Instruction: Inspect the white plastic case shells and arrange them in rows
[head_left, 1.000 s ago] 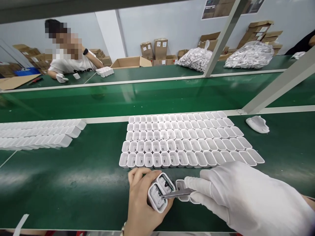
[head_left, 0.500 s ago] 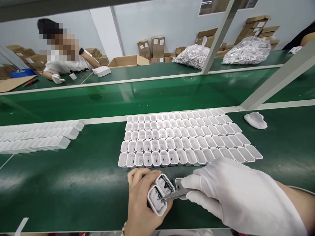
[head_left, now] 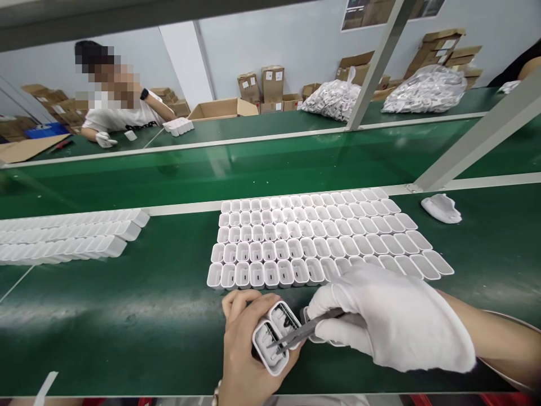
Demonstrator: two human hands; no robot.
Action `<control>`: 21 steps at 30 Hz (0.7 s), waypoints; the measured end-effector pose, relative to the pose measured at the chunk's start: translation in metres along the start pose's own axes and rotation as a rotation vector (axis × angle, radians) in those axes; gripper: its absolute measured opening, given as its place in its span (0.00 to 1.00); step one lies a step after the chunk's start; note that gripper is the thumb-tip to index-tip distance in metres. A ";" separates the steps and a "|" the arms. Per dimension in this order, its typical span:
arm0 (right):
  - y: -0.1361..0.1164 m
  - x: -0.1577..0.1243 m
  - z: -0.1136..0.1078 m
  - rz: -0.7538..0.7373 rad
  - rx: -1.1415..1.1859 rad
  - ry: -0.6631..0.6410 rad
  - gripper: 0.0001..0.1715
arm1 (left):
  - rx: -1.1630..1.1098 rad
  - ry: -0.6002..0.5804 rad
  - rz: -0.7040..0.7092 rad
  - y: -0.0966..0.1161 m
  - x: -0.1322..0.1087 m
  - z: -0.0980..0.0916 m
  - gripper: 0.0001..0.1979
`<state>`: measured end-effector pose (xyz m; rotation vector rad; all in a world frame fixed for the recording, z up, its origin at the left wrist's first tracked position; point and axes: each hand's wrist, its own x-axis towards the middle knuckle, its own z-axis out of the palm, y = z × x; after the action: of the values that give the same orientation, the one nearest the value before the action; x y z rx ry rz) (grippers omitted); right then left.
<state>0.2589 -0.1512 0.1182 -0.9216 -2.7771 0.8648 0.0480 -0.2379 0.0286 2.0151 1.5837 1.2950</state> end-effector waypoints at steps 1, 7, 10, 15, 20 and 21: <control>0.000 0.000 0.000 -0.006 0.000 0.009 0.10 | -0.006 0.001 -0.001 0.000 0.000 0.000 0.20; -0.002 0.001 -0.001 -0.036 -0.001 0.027 0.09 | -0.035 -0.001 -0.008 0.001 0.001 0.000 0.19; -0.004 -0.001 0.000 -0.026 -0.031 0.059 0.09 | -0.050 0.006 -0.014 0.002 0.001 0.000 0.19; -0.007 -0.007 0.001 -0.025 -0.074 0.046 0.11 | -0.076 0.034 -0.013 0.003 0.001 0.001 0.18; -0.001 -0.001 -0.001 -0.045 0.068 0.006 0.10 | -0.067 0.016 0.004 0.002 0.002 0.001 0.20; 0.001 0.002 -0.002 -0.031 0.149 -0.004 0.12 | -0.069 0.016 0.010 0.002 0.002 0.001 0.20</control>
<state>0.2587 -0.1482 0.1192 -0.8510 -2.6789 1.0525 0.0502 -0.2368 0.0298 1.9787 1.5166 1.3532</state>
